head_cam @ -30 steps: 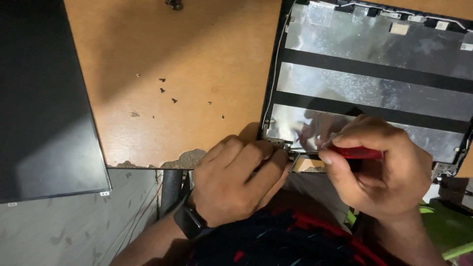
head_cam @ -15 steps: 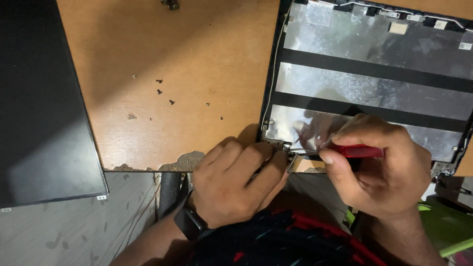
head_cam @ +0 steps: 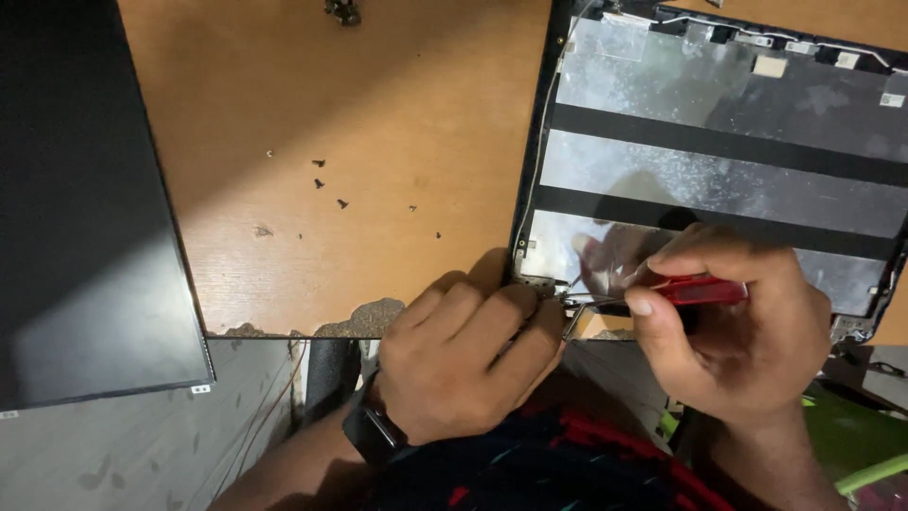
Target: Disassembling a laptop screen assembly by removing screws with a screwdriver and disconnecting internal ribbon cables.
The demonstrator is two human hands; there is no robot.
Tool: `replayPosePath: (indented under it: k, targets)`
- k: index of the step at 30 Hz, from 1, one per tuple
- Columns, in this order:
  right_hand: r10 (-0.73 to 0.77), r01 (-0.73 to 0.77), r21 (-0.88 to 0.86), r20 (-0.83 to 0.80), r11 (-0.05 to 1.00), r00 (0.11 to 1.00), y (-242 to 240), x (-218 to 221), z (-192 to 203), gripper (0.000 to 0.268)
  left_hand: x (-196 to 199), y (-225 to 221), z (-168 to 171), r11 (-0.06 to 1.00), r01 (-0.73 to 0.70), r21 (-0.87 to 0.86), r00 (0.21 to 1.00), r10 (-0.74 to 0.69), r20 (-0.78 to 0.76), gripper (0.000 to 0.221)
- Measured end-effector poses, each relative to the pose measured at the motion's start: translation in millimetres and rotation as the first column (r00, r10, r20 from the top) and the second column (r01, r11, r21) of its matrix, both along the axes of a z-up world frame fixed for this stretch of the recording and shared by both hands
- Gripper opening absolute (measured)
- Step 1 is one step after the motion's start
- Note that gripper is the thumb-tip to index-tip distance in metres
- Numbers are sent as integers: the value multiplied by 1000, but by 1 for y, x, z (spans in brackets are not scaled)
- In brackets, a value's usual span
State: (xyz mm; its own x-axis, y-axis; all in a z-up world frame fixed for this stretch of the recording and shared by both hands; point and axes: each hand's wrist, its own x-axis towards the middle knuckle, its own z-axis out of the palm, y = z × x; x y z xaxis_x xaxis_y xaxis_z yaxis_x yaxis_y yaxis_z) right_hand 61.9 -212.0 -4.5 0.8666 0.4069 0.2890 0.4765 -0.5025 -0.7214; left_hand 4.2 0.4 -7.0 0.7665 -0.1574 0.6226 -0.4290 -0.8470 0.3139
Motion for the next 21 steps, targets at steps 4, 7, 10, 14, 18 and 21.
replayPosePath:
  k: [4, 7, 10, 14, 18, 21]
  targets:
    - [-21, 22, -51, 18, 998, 1000, -1, -2, 0, 31, 0, 1, 2, 1000, -7, 6, 1000, 7, -6, 13]
    - [9, -8, -23, 22, 1000, 1000, -1, -1, -1, 31, 0, 1, 1, 1000, -4, -8, 1000, 4, -3, 13]
    - [17, -18, 2, 43, 1000, 999, -2, -2, -3, 32, -1, 1, 1, 1000, -6, -6, 1000, 6, 14, 11]
    - [-25, 26, -32, 22, 999, 999, -6, -5, -3, 33, -2, 0, 1, 1000, -11, 11, 1000, 11, -3, 14]
    - [-23, 24, -73, 10, 997, 1000, -9, -4, -3, 33, -1, -1, 1, 1000, -1, -3, 1000, 1, -1, 11]
    - [-9, 12, -93, 35, 996, 999, -11, -3, -4, 36, -1, -3, 1, 1000, 1, -23, 1000, -1, -15, 12]
